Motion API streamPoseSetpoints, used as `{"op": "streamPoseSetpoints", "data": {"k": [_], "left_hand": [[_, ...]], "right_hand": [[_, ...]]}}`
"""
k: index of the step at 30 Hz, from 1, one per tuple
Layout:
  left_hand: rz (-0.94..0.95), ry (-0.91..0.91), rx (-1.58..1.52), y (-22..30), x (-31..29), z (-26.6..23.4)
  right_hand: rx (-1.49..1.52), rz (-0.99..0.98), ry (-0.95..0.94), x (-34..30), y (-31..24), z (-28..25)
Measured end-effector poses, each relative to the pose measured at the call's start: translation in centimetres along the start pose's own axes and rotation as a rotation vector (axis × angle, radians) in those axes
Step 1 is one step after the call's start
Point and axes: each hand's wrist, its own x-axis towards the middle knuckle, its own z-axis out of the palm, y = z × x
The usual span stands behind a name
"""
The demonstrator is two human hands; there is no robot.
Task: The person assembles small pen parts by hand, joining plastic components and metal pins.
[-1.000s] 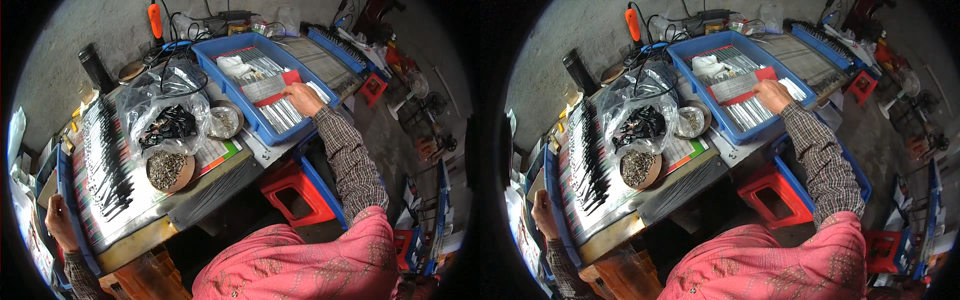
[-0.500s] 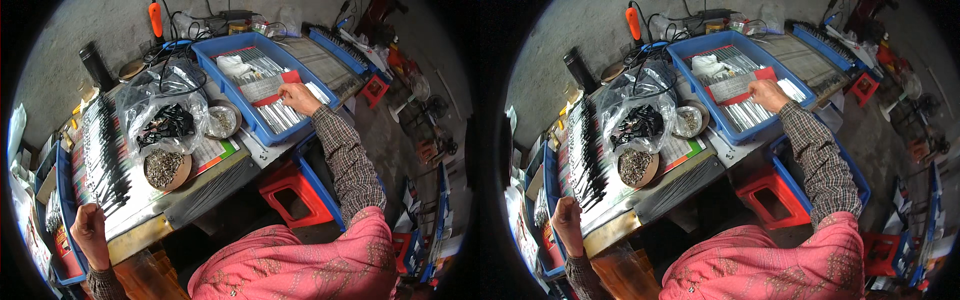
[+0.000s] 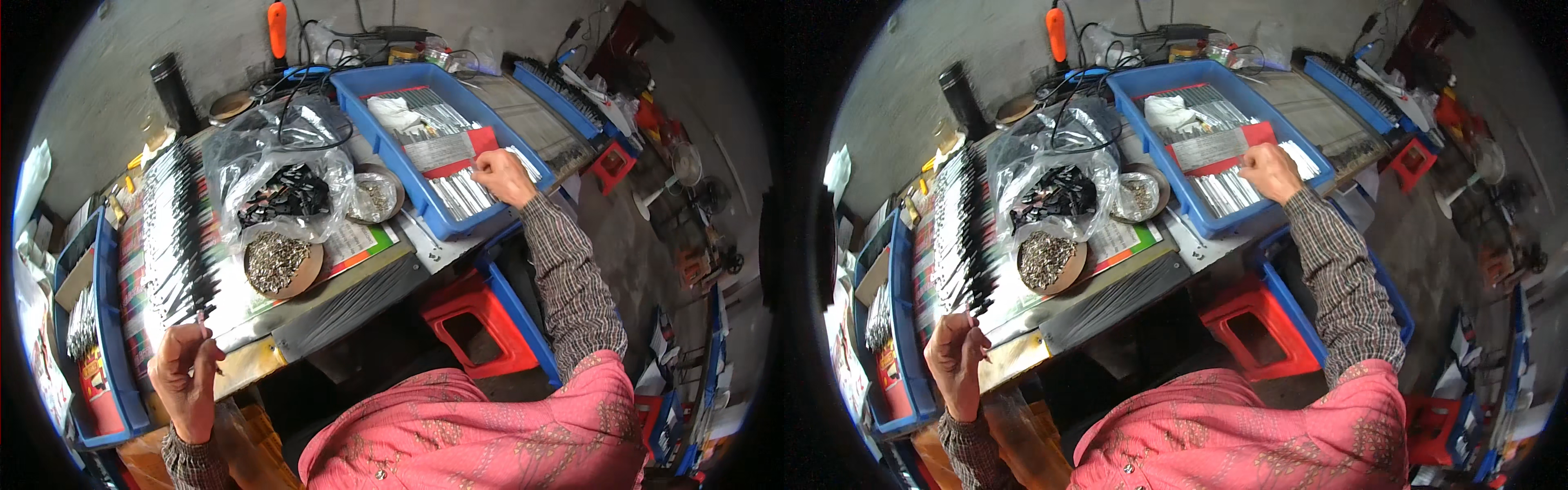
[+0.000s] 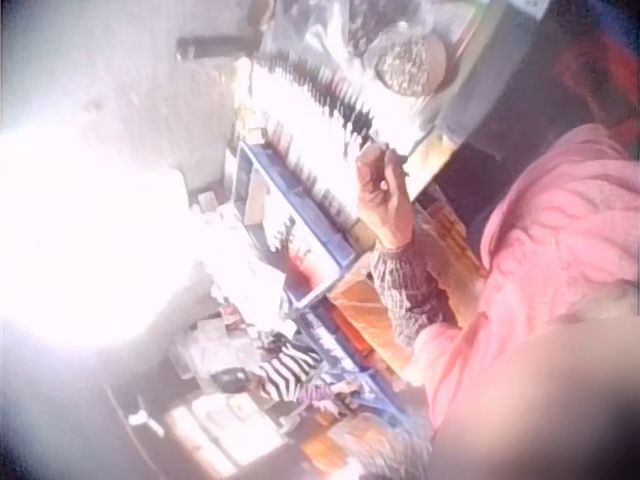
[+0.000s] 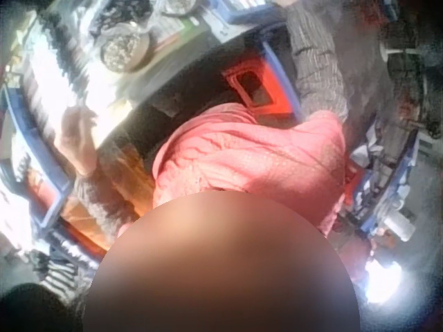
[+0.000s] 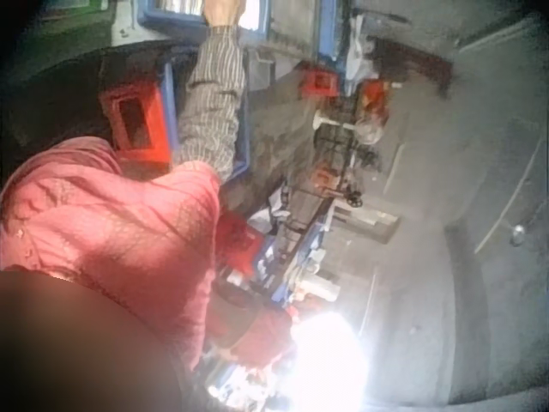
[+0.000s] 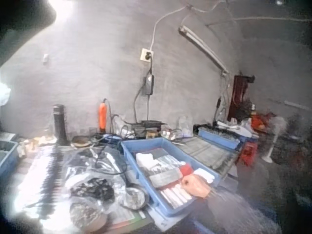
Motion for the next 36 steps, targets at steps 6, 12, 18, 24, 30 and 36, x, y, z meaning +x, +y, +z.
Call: {"op": "streamPoseSetpoints", "data": {"k": [6, 12, 18, 24, 30, 36], "left_hand": [[-0.025, -0.095, -0.096, 0.8, -1.4, 1.2], [-0.052, -0.137, -0.203, 1.1, -2.4, 3.5], [-0.141, -0.204, -0.518, -0.2, -4.4, 4.8], [-0.231, -0.217, -0.646, -0.3, -5.3, 5.6], [-0.247, -0.209, -0.786, -1.4, -6.1, 6.3], [-0.26, -0.178, -0.903, -2.0, -6.5, 6.9]], "right_hand": [[0.269, -0.222, 0.341, -4.9, -8.6, -1.9], [0.735, -0.277, -0.047, -10.0, -13.8, 0.5], [1.107, -0.345, -0.454, -12.7, -18.7, 4.3], [1.339, -0.333, -0.595, -14.3, -21.8, 6.5], [1.198, -0.425, -0.402, -15.5, -23.5, 7.7], [1.166, -0.43, -0.338, -16.3, -24.1, 7.8]]}}
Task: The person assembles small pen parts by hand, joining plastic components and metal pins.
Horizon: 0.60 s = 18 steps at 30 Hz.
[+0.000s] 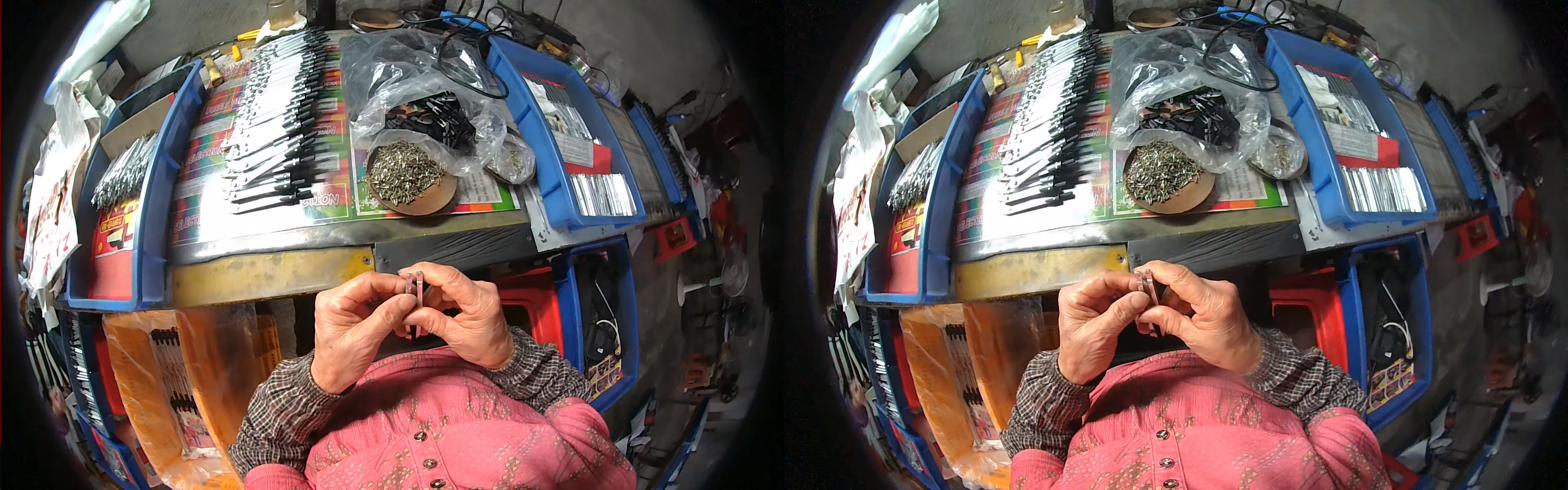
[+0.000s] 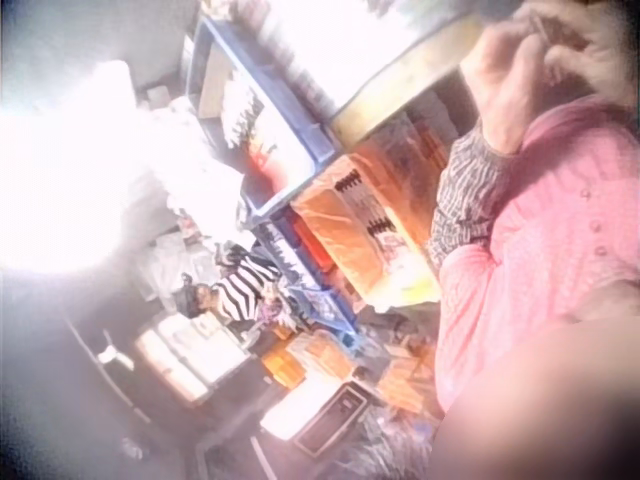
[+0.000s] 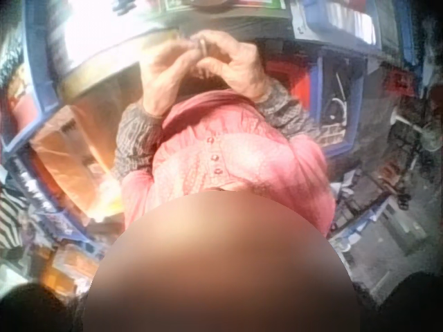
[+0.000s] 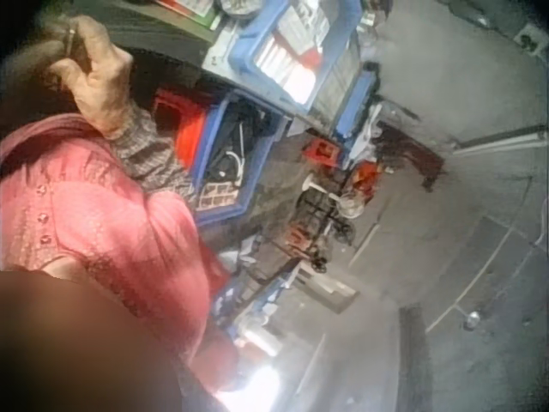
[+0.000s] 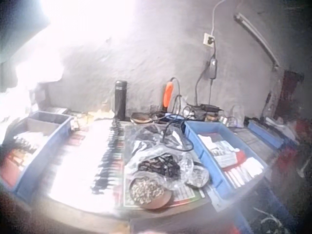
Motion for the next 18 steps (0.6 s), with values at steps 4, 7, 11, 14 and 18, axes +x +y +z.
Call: {"op": "streamPoseSetpoints", "data": {"k": [4, 7, 11, 14, 18], "left_hand": [[0.003, 0.008, -0.004, -0.3, 0.1, 0.0], [-0.012, 0.001, -0.03, -0.5, 0.1, -0.1], [-0.022, 0.006, -0.071, -0.7, 0.0, -0.2], [-0.01, 0.004, -0.079, -1.2, 0.1, -0.2], [-0.005, 0.006, -0.084, -1.3, 0.0, -0.2]], "right_hand": [[-0.044, -0.002, 0.003, -0.1, 0.3, 0.1], [-0.053, 0.003, 0.009, -0.1, 0.3, 0.3], [-0.074, 0.01, -0.004, -0.1, 0.3, 0.3], [-0.076, 0.022, 0.013, -0.3, 0.4, 0.3], [-0.08, 0.03, 0.031, -0.3, 0.5, 0.4]]}}
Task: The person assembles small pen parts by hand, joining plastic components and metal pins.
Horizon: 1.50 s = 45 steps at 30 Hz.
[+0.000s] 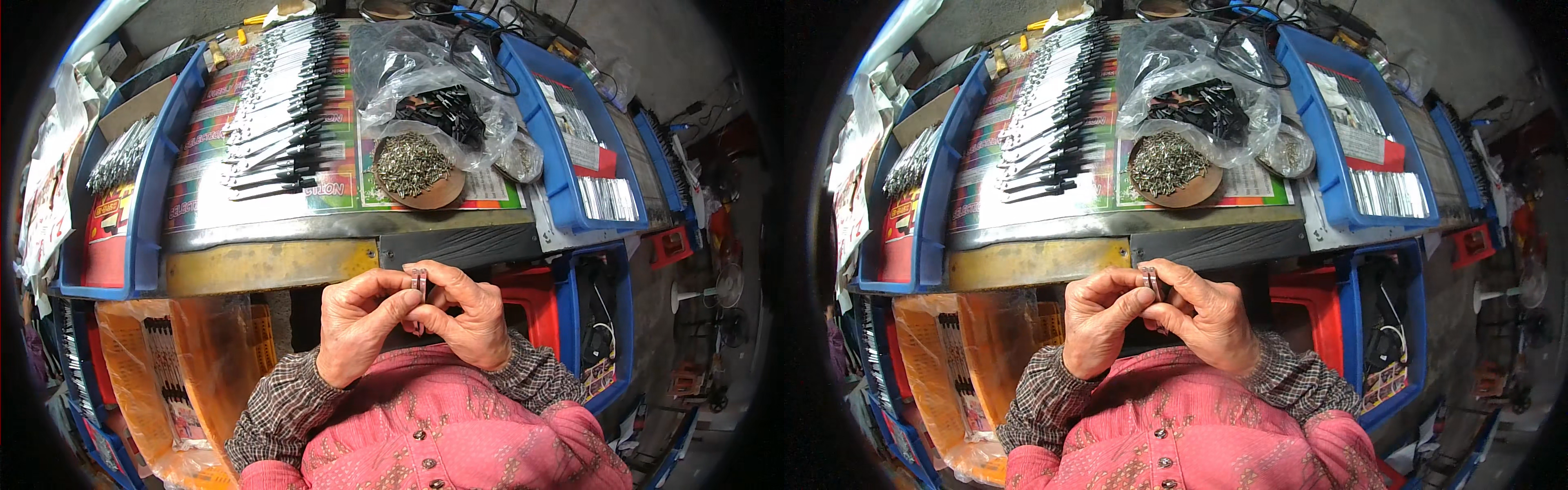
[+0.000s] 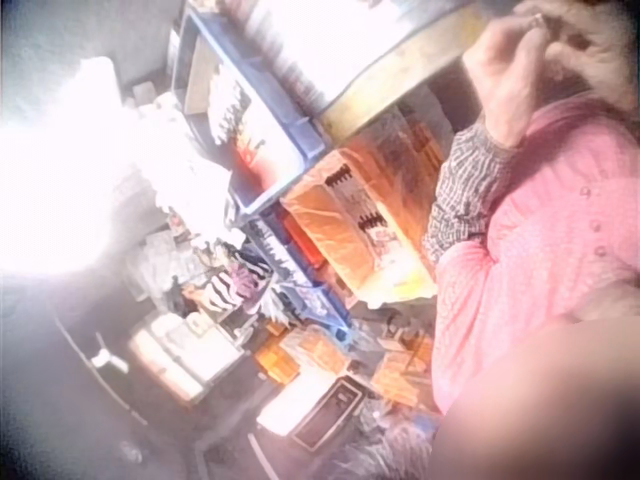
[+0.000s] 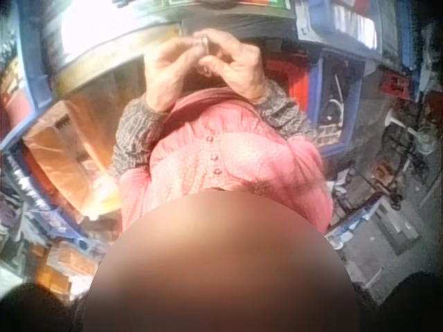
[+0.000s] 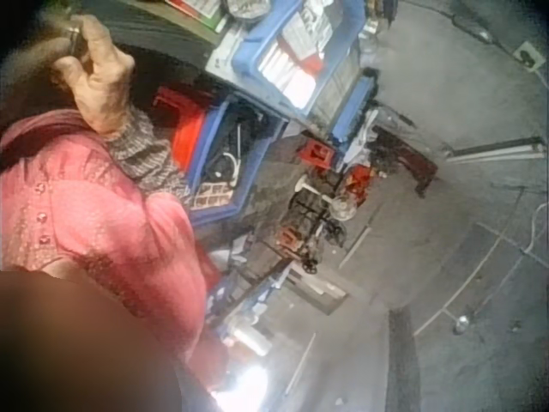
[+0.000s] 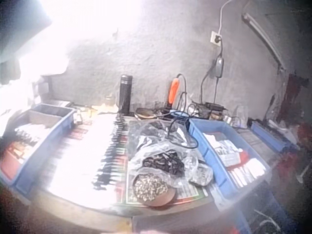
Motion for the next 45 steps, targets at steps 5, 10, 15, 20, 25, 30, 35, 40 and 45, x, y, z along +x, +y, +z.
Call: {"op": "streamPoseSetpoints", "data": {"k": [5, 10, 15, 20, 25, 30, 35, 40, 45], "left_hand": [[0.004, 0.002, 0.012, 0.0, 0.0, 0.0], [0.011, 0.004, -0.006, -0.2, 0.1, 0.0], [-0.001, -0.006, -0.028, -0.3, 0.1, -0.2], [-0.024, 0.006, -0.028, -0.3, 0.3, -0.2], [-0.025, 0.012, 0.022, 0.1, 0.5, 0.0], [-0.055, -0.054, -0.005, 0.7, 0.5, -0.6], [-0.272, -0.276, 0.053, 1.9, 0.6, -1.5], [-0.279, -0.282, 0.057, 2.1, 1.0, -1.4], [0.196, -0.108, 0.489, 0.7, 1.2, -0.2]], "right_hand": [[-0.002, -0.004, 0.004, -0.1, 0.2, 0.0], [0.018, 0.024, -0.001, -0.2, 0.4, 0.1], [0.005, 0.031, -0.034, -0.2, 0.4, -0.1], [-0.005, 0.031, -0.046, -0.1, 0.5, 0.0], [-0.06, 0.0, -0.063, 0.5, 0.0, -0.3], [-0.054, -0.012, -0.116, 1.6, 0.0, -2.3], [0.149, 0.034, -0.293, 2.4, -0.4, -3.4], [0.263, 0.013, -0.265, 2.3, 0.3, -3.5], [0.397, 0.044, -0.099, 2.2, 1.5, -3.2]]}}
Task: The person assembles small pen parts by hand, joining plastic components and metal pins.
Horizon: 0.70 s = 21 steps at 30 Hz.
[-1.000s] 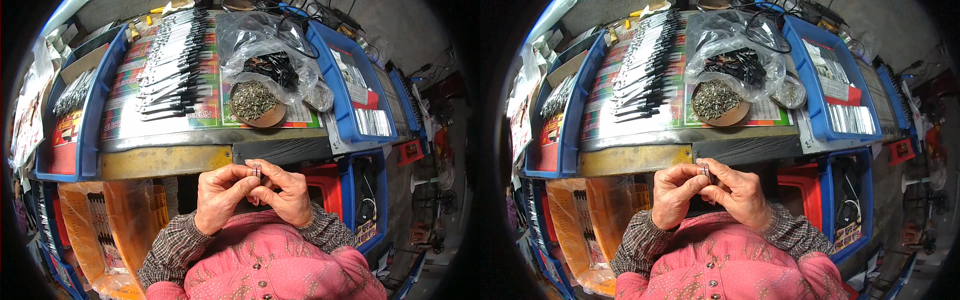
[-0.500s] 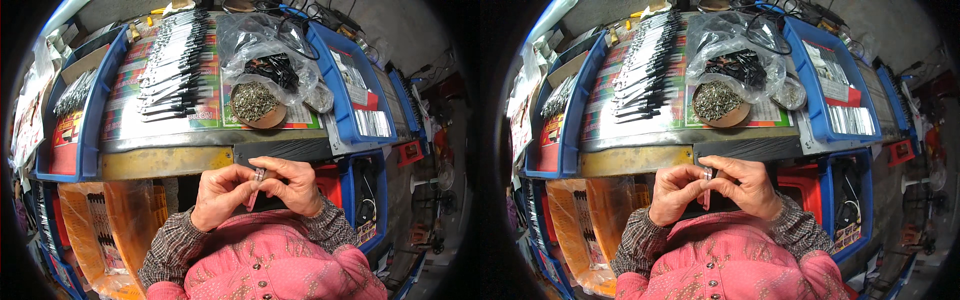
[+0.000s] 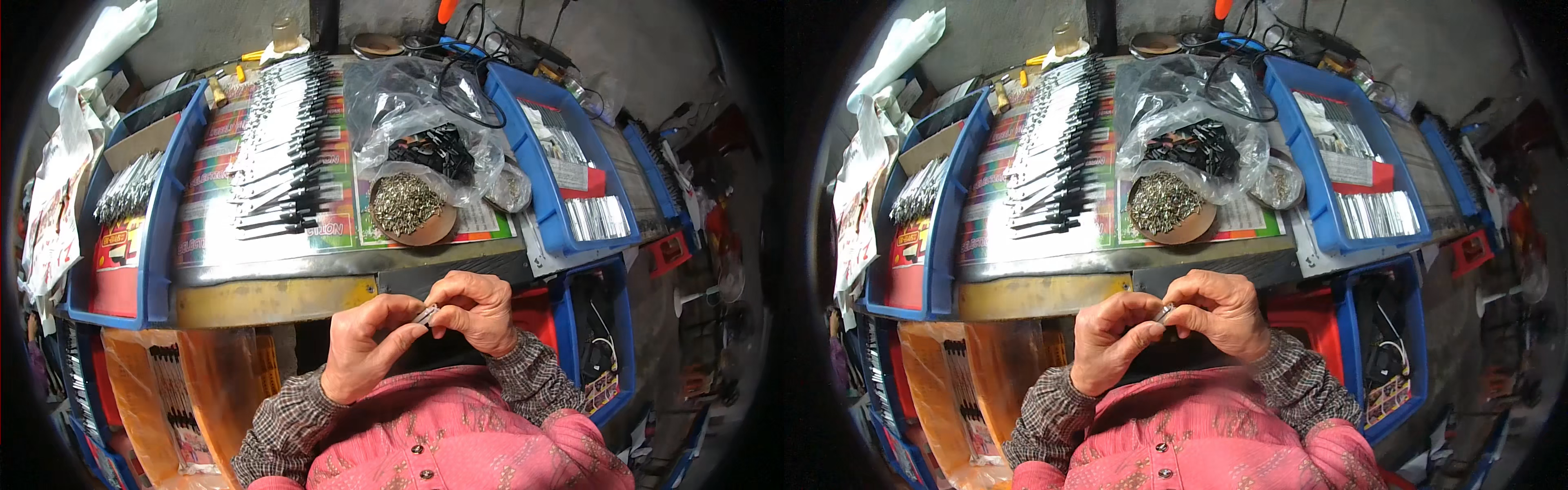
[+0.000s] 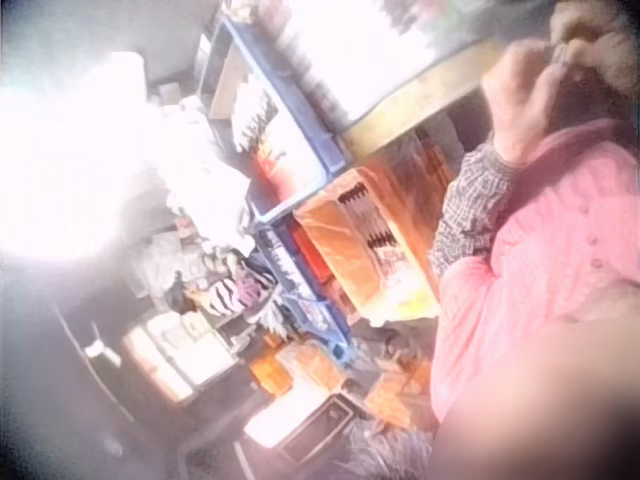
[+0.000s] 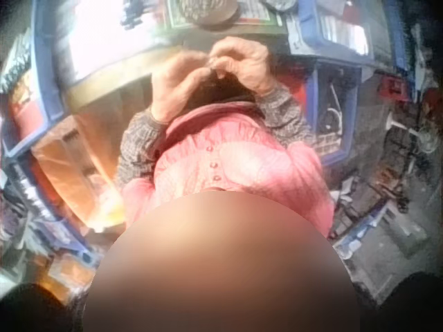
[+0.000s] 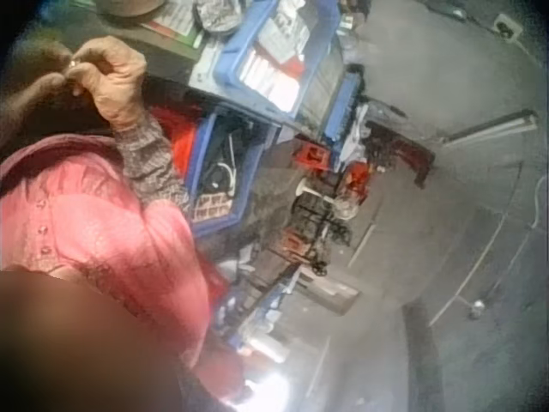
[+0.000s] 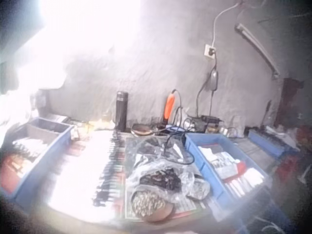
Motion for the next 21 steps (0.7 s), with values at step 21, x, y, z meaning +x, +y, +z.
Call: {"op": "streamPoseSetpoints", "data": {"k": [21], "left_hand": [[0.167, 0.154, 0.571, 0.5, 1.1, -1.3]], "right_hand": [[-1.315, -0.316, 0.298, 9.7, -2.1, -8.5]]}}
